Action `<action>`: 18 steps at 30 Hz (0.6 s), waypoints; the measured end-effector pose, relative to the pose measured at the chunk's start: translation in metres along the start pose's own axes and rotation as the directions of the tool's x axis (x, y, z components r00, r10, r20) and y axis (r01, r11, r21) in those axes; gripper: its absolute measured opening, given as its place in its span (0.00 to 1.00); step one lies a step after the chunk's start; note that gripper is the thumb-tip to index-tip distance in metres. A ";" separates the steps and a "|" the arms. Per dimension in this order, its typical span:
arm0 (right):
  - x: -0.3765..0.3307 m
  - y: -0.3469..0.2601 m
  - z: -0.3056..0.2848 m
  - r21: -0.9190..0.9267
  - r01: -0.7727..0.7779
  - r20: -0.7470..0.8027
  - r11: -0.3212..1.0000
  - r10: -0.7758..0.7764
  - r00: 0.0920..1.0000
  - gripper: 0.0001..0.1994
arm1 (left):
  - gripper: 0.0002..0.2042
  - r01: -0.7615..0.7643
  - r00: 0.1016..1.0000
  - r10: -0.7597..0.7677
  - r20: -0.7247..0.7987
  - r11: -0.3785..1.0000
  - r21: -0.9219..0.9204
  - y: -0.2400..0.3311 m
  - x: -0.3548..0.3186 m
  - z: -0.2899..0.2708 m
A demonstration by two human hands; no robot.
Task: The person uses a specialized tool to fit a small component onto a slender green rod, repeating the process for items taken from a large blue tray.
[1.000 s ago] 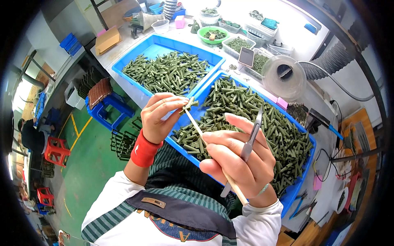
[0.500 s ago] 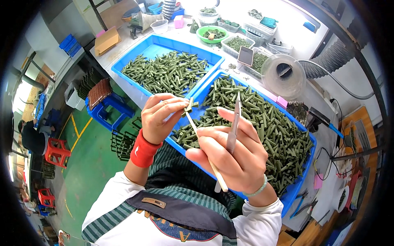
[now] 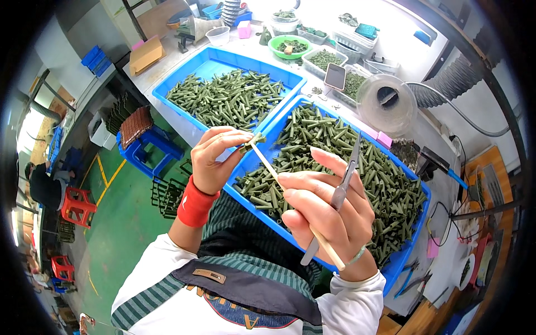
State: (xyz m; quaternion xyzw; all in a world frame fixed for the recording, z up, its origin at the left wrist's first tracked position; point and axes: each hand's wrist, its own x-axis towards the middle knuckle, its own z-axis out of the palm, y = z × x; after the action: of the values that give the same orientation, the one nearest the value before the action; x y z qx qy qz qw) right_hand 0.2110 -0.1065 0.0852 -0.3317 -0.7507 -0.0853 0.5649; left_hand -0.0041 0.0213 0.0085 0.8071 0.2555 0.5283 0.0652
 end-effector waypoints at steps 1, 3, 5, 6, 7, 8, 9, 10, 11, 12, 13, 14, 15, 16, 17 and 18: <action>0.000 0.000 0.000 -0.001 0.004 0.000 1.000 -0.004 1.000 0.08 | 0.17 0.001 1.000 -0.001 -0.001 1.000 0.002 0.000 0.000 -0.001; 0.000 0.000 0.000 -0.013 0.009 0.010 1.000 -0.008 1.000 0.08 | 0.16 0.010 1.000 -0.010 -0.005 0.999 -0.036 -0.002 -0.002 -0.001; 0.000 0.001 0.000 -0.027 0.010 0.020 1.000 -0.010 1.000 0.08 | 0.16 0.019 1.000 -0.019 0.000 0.999 -0.045 -0.002 -0.003 -0.001; 0.001 0.001 0.001 -0.017 0.016 0.024 1.000 -0.016 1.000 0.08 | 0.16 0.028 1.000 -0.028 0.004 0.998 -0.053 -0.002 -0.003 -0.001; 0.001 0.002 0.002 -0.008 0.021 0.029 1.000 -0.021 0.999 0.08 | 0.16 0.028 1.000 -0.028 0.004 0.998 -0.054 -0.002 -0.003 0.000; 0.001 0.002 0.002 -0.009 0.021 0.030 1.000 -0.021 0.999 0.08 | 0.15 0.039 0.999 -0.039 0.001 0.997 -0.061 -0.001 -0.003 0.000; 0.000 0.002 0.003 -0.010 0.024 0.039 1.000 -0.023 0.999 0.09 | 0.14 0.050 0.999 -0.050 -0.003 0.996 -0.068 -0.001 -0.003 0.001; 0.000 0.002 0.004 -0.011 0.027 0.049 1.000 -0.026 0.998 0.09 | 0.14 0.050 0.999 -0.051 -0.003 0.996 -0.067 0.000 -0.003 0.000; 0.000 0.003 0.004 -0.011 0.027 0.050 1.000 -0.026 0.998 0.09 | 0.15 0.037 0.999 -0.037 0.004 0.997 -0.063 0.001 -0.002 -0.001; 0.000 0.004 0.005 -0.007 0.034 0.059 0.999 -0.034 0.998 0.09 | 0.16 0.024 1.000 -0.023 0.011 0.998 -0.059 0.002 -0.001 -0.002; 0.000 0.004 0.006 -0.001 0.042 0.068 0.999 -0.042 0.997 0.09 | 0.16 0.024 1.000 -0.024 0.010 0.998 -0.057 0.002 -0.001 -0.002; 0.001 0.004 0.007 0.000 0.044 0.068 0.999 -0.044 0.997 0.09 | 0.16 0.022 1.000 -0.022 0.010 0.999 -0.046 0.003 -0.001 -0.003; 0.001 0.004 0.008 0.002 0.048 0.074 0.999 -0.048 0.996 0.09 | 0.16 0.020 1.000 -0.019 0.010 0.999 -0.035 0.003 -0.001 -0.003; 0.001 0.004 0.009 0.001 0.051 0.079 0.999 -0.051 0.996 0.09 | 0.16 0.020 1.000 -0.020 0.010 0.999 -0.035 0.004 -0.001 -0.003; 0.001 0.004 0.009 0.002 0.051 0.080 0.999 -0.051 0.996 0.09 | 0.15 0.005 1.000 -0.005 -0.004 1.000 -0.006 0.004 -0.001 -0.002; 0.002 0.005 0.009 -0.006 0.055 0.090 0.998 -0.054 0.994 0.09 | 0.15 -0.010 1.000 0.011 -0.018 1.000 0.022 0.004 -0.001 -0.002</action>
State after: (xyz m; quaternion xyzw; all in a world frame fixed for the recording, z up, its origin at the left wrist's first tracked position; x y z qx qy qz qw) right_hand 0.2068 -0.0972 0.0825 -0.3169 -0.7837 -0.0890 0.5268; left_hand -0.0046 0.0169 0.0097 0.8044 0.2576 0.5328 0.0513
